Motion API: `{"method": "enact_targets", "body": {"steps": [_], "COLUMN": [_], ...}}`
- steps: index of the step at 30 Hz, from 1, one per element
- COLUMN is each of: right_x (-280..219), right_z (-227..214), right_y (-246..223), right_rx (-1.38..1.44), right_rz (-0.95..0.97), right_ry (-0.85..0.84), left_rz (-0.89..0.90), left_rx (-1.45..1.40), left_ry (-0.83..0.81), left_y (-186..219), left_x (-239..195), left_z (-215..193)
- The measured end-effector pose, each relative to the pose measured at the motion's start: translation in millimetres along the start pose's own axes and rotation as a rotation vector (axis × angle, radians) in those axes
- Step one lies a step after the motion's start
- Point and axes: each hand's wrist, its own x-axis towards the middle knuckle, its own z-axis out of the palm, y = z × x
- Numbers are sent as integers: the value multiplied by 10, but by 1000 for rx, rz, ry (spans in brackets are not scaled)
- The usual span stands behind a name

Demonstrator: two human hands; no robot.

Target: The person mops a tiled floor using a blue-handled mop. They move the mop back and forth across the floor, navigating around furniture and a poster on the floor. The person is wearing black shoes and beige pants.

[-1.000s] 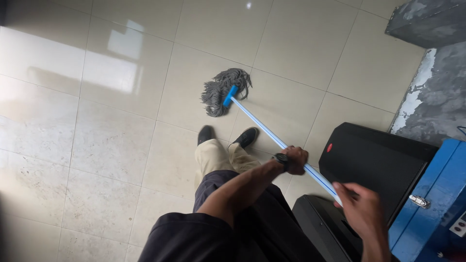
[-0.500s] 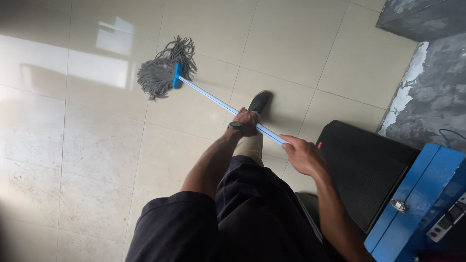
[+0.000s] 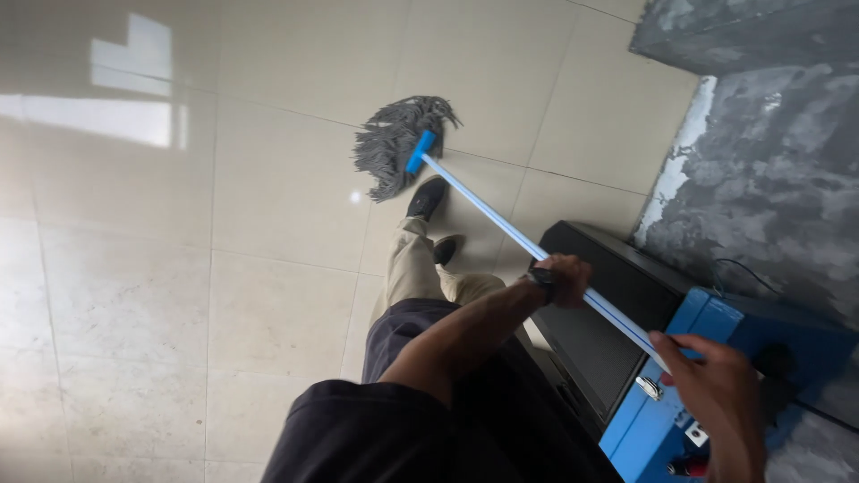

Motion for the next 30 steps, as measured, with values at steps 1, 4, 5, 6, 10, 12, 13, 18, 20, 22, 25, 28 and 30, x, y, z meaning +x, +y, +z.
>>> {"method": "enact_targets", "body": {"steps": [1, 4, 5, 6, 10, 12, 13, 18, 20, 22, 25, 28, 30], "right_x": [-5, 162, 166, 169, 472, 585, 647, 760, 984, 1074, 2139, 4143, 4440], "right_z": [-4, 213, 258, 313, 729, 813, 854, -63, -451, -980, -1263, -997, -913], "right_y": [-80, -319, -511, -711, -1294, -1383, -1437, -1018, -725, -415, 647, 2191, 2427], "right_rx": [22, 190, 186, 119, -89, -81, -74, -244, -320, -446, -321, 11, -21], "right_rz": [-51, -272, -265, -370, -676, -729, -782, -729, -696, -536, -693, -1017, -927], "right_ry": [-12, -58, -59, -117, -293, -295, -291, -236, -210, -81, 119, 244, 252], "left_rz": [-65, -114, -111, -370, -465, -530, -589, -442, -308, -352, -262, -128, -66], "left_rx": [-70, 57, 51, 140, 214, 123, 30, 129, 220, -242, -431, -474, -473], "left_ry": [26, 341, 337, 967, 876, 679, 489, 826, 1087, 385, 394, 410, 418], "left_y": [-63, -838, -1046, -1273, -1936, -2505, -2805, -1781, -1260, -650, 646, 1322, 1516], "left_x": [-95, 176, 386, 573, -469, -181, -44, 529, 993, 1444, 1647, 2337, 2837], "left_z": [-115, 573, 868, 1159, 765, 916, 981, 650, 421, -121, -687, -588, -367]}}
